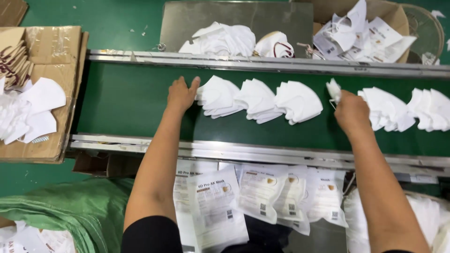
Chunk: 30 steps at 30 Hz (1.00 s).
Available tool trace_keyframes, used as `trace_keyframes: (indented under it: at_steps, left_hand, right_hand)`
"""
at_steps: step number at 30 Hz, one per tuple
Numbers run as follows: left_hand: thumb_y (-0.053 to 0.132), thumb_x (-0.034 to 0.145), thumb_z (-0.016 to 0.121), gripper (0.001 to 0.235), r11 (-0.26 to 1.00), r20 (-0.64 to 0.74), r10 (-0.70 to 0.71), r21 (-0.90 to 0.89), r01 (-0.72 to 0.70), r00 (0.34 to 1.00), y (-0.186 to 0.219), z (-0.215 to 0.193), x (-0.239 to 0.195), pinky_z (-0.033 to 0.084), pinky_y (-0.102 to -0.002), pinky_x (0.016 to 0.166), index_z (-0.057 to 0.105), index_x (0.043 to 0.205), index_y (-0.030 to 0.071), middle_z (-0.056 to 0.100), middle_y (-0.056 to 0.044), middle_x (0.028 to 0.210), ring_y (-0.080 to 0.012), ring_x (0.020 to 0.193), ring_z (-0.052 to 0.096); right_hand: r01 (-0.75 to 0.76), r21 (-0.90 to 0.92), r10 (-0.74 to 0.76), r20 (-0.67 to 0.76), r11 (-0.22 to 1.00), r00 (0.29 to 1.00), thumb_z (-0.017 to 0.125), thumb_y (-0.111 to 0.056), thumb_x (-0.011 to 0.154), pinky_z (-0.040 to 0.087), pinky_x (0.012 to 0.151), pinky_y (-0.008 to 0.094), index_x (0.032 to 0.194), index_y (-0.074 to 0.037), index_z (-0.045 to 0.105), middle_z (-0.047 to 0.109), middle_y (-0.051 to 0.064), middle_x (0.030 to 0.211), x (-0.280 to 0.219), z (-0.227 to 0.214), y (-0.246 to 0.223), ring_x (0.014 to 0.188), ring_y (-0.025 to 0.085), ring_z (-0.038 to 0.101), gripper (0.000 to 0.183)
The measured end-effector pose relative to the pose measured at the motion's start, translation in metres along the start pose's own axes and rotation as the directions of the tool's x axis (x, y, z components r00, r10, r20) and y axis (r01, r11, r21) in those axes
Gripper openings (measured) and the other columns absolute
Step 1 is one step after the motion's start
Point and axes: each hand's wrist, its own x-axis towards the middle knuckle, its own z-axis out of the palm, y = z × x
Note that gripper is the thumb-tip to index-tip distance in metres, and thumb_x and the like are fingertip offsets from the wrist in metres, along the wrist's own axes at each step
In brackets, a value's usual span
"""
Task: Manually packaging disposable face masks into plastic sleeves and organizing them at a production line station.
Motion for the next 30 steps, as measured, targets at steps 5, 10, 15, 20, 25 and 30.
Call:
trace_keyframes:
  at_steps: [5, 10, 15, 20, 25, 30]
  left_hand:
    - [0.059, 0.086, 0.072, 0.076, 0.950, 0.314, -0.267, 0.243, 0.194, 0.911, 0.026, -0.019, 0.017, 0.044, -0.053, 0.105, 0.060, 0.131, -0.001, 0.051, -0.023, 0.141, -0.0425, 0.131, 0.047]
    - [0.048, 0.065, 0.091, 0.083, 0.890, 0.331, -0.430, 0.314, 0.332, 0.840, -0.003, -0.023, 0.024, 0.052, -0.049, 0.099, 0.062, 0.129, 0.004, 0.067, -0.016, 0.130, -0.0340, 0.119, 0.065]
    - [0.044, 0.065, 0.093, 0.073, 0.930, 0.327, -0.361, 0.201, 0.309, 0.873, -0.042, -0.014, 0.025, 0.057, -0.042, 0.092, 0.068, 0.121, 0.003, 0.068, -0.019, 0.126, -0.0336, 0.114, 0.068]
    - [0.033, 0.064, 0.095, 0.065, 0.928, 0.305, -0.324, -0.081, 0.363, 0.896, -0.046, -0.021, 0.005, 0.059, -0.040, 0.087, 0.068, 0.113, 0.001, 0.072, -0.020, 0.117, -0.0320, 0.105, 0.072]
    - [0.025, 0.065, 0.094, 0.052, 0.931, 0.185, -0.283, -0.184, 0.316, 0.941, -0.040, -0.034, -0.007, 0.059, -0.038, 0.085, 0.071, 0.105, 0.001, 0.076, -0.019, 0.108, -0.0292, 0.096, 0.075]
    - [0.057, 0.072, 0.075, 0.071, 0.547, 0.706, -0.227, -0.477, 0.688, 0.671, 0.003, -0.041, -0.026, 0.062, -0.044, 0.075, 0.071, 0.118, 0.003, 0.077, -0.014, 0.107, -0.0254, 0.089, 0.075]
  right_hand:
    - [0.159, 0.321, -0.075, -0.258, 0.934, 0.963, 0.056, -0.005, 0.097, 0.052, 0.086, 0.052, 0.122, -0.001, 0.069, 0.070, 0.025, 0.106, 0.019, 0.005, -0.089, 0.098, 0.045, 0.065, 0.028]
    - [0.363, -0.041, -0.364, -0.192, 0.931, 0.912, 0.070, -0.041, 0.073, 0.057, 0.079, 0.049, 0.123, 0.005, 0.059, 0.066, 0.025, 0.112, 0.014, 0.064, -0.182, 0.099, 0.043, 0.065, 0.069]
    - [0.112, -0.053, -0.103, 0.155, 0.992, 0.983, 0.061, -0.013, 0.096, 0.057, 0.080, 0.052, 0.120, -0.007, 0.065, 0.069, 0.018, 0.112, 0.060, 0.060, -0.173, 0.101, 0.039, 0.068, 0.026]
    - [0.015, 0.257, -0.027, 0.041, 0.966, 0.999, 0.066, -0.027, 0.092, 0.055, 0.081, 0.054, 0.115, -0.003, 0.065, 0.068, 0.022, 0.113, 0.063, 0.047, -0.252, 0.099, 0.042, 0.065, 0.034]
    - [0.250, -0.005, -0.249, 0.082, 0.968, 0.965, 0.073, -0.016, 0.085, 0.056, 0.085, 0.048, 0.135, -0.001, 0.059, 0.064, 0.020, 0.125, 0.061, 0.115, -0.277, 0.111, 0.039, 0.061, 0.054]
    - [0.121, 0.306, -0.203, 0.251, 0.944, 0.946, 0.076, -0.025, 0.083, 0.052, 0.102, 0.048, 0.136, -0.003, 0.059, 0.064, 0.020, 0.136, 0.052, 0.026, -0.275, 0.121, 0.040, 0.060, 0.060]
